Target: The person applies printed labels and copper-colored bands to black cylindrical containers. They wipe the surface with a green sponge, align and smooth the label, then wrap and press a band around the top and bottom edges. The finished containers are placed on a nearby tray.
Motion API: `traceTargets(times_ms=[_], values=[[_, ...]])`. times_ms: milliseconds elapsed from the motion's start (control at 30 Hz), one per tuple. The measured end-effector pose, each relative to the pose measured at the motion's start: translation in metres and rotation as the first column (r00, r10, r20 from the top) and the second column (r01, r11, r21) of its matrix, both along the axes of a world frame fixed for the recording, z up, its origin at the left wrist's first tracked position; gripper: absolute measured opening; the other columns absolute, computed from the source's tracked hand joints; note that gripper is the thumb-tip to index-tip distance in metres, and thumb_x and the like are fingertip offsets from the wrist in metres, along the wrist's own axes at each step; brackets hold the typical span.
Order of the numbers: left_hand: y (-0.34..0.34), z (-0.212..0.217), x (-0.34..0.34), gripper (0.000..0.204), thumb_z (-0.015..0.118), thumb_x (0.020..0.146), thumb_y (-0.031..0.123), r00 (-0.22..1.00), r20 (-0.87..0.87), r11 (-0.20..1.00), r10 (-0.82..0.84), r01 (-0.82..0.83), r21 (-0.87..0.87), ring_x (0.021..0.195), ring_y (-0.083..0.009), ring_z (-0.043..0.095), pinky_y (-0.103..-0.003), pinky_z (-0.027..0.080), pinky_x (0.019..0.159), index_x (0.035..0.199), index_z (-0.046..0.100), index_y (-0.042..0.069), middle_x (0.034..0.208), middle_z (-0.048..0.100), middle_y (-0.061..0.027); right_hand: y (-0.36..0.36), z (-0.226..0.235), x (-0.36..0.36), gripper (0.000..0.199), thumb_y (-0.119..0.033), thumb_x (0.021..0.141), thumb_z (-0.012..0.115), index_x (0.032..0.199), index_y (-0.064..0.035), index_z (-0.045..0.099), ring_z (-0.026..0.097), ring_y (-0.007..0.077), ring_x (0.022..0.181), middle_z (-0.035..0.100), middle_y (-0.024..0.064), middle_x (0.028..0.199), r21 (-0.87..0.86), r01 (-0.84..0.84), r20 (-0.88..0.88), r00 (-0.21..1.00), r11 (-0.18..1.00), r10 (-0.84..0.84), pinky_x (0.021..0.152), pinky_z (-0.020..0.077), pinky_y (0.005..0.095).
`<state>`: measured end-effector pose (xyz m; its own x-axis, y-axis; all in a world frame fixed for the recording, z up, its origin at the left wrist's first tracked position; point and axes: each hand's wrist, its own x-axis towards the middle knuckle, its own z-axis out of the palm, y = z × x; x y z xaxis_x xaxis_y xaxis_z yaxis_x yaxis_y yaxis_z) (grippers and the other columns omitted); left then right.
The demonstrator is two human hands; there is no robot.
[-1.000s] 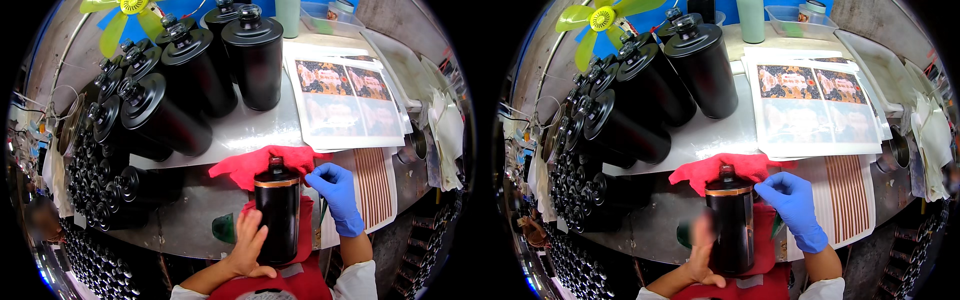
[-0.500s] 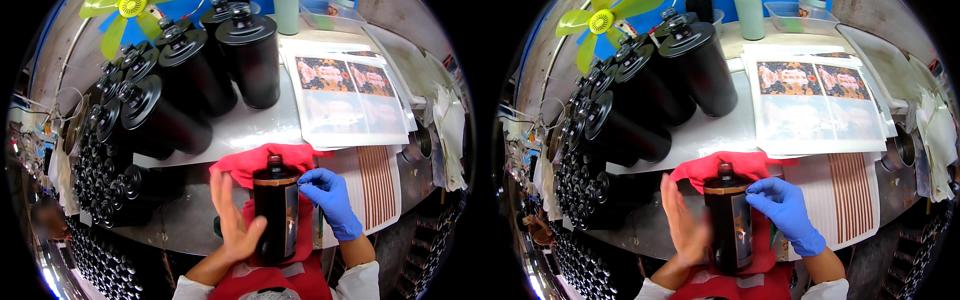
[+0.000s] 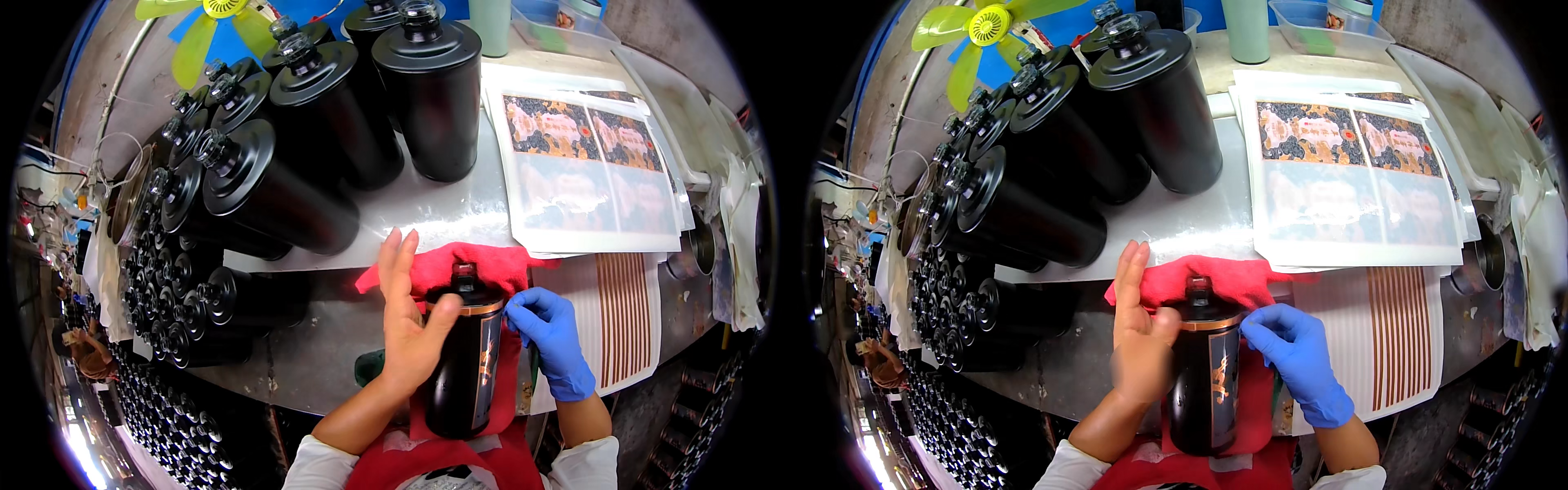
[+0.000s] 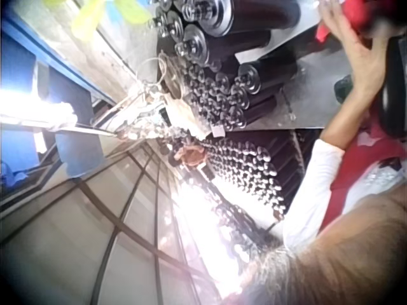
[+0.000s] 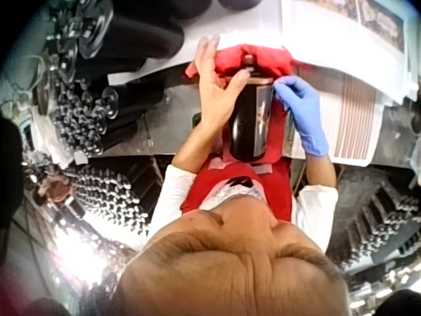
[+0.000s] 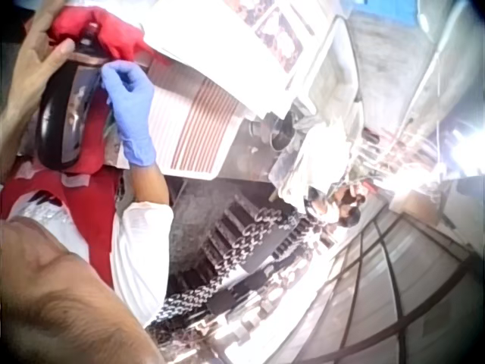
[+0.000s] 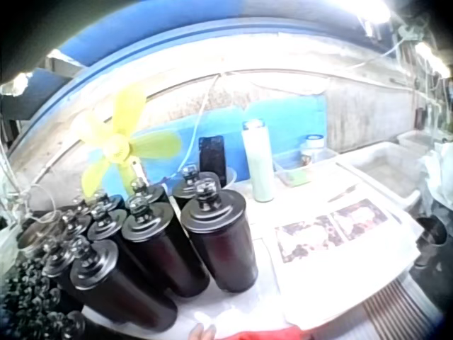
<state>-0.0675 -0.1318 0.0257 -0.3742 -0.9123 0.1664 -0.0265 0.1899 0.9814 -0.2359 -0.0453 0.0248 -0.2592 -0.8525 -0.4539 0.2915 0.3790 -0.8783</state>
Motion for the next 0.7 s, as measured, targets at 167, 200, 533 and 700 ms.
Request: traceTargets(times_ms=[167,200,533,700], values=[[-0.001,-0.006,0.003,0.072,0.06,0.083,0.016,0.998,-0.04,0.995,-0.044,0.047,0.087,0.137,-0.0242,0.006,-0.037,0.013,0.109,0.142,0.021,0.002,0.148,0.001,-0.0143,0.003,-0.005,-0.005,0.012,-0.014,0.083,0.063,0.085,-0.0023,0.063,0.049,0.0039,0.056,0.059,0.0017,0.07,-0.018,0.047,0.006,0.999,0.999,-0.047,0.048,0.0377,0.0179],[-0.002,-0.008,0.004,0.072,0.06,0.082,0.014,0.997,-0.068,0.995,-0.047,0.053,0.087,0.137,-0.0244,0.007,-0.037,0.013,0.109,0.142,0.022,0.002,0.148,0.001,-0.0146,0.003,-0.007,-0.006,0.012,-0.015,0.084,0.062,0.084,-0.0025,0.063,0.048,0.004,0.056,0.058,0.0016,0.069,-0.021,0.049,-0.004,0.999,0.999,-0.049,0.049,0.0379,0.0182],[0.004,0.005,-0.003,0.085,0.07,0.072,0.008,0.958,0.283,0.985,0.044,0.006,-0.173,0.136,-0.0275,0.014,-0.039,0.02,0.108,0.141,0.022,0.002,0.148,0.007,-0.0171,0.048,-0.032,-0.028,0.038,-0.044,0.091,0.05,0.106,-0.0094,0.057,0.054,0.0104,0.063,0.059,-0.0003,0.083,0.191,0.224,0.446,0.847,0.956,-0.287,0.053,0.0438,0.0253],[0.014,0.018,-0.003,0.112,0.081,0.062,0.037,0.916,0.373,0.95,0.144,-0.023,-0.312,0.134,-0.0384,0.01,-0.048,0.015,0.106,0.141,0.013,-0.001,0.145,0.005,-0.0247,0.05,0.001,-0.016,0.052,-0.017,0.077,0.062,0.126,-0.0093,0.047,0.054,0.0082,0.074,0.056,0.0003,0.098,0.036,0.363,0.228,0.904,0.931,-0.362,0.058,0.048,0.0234]])
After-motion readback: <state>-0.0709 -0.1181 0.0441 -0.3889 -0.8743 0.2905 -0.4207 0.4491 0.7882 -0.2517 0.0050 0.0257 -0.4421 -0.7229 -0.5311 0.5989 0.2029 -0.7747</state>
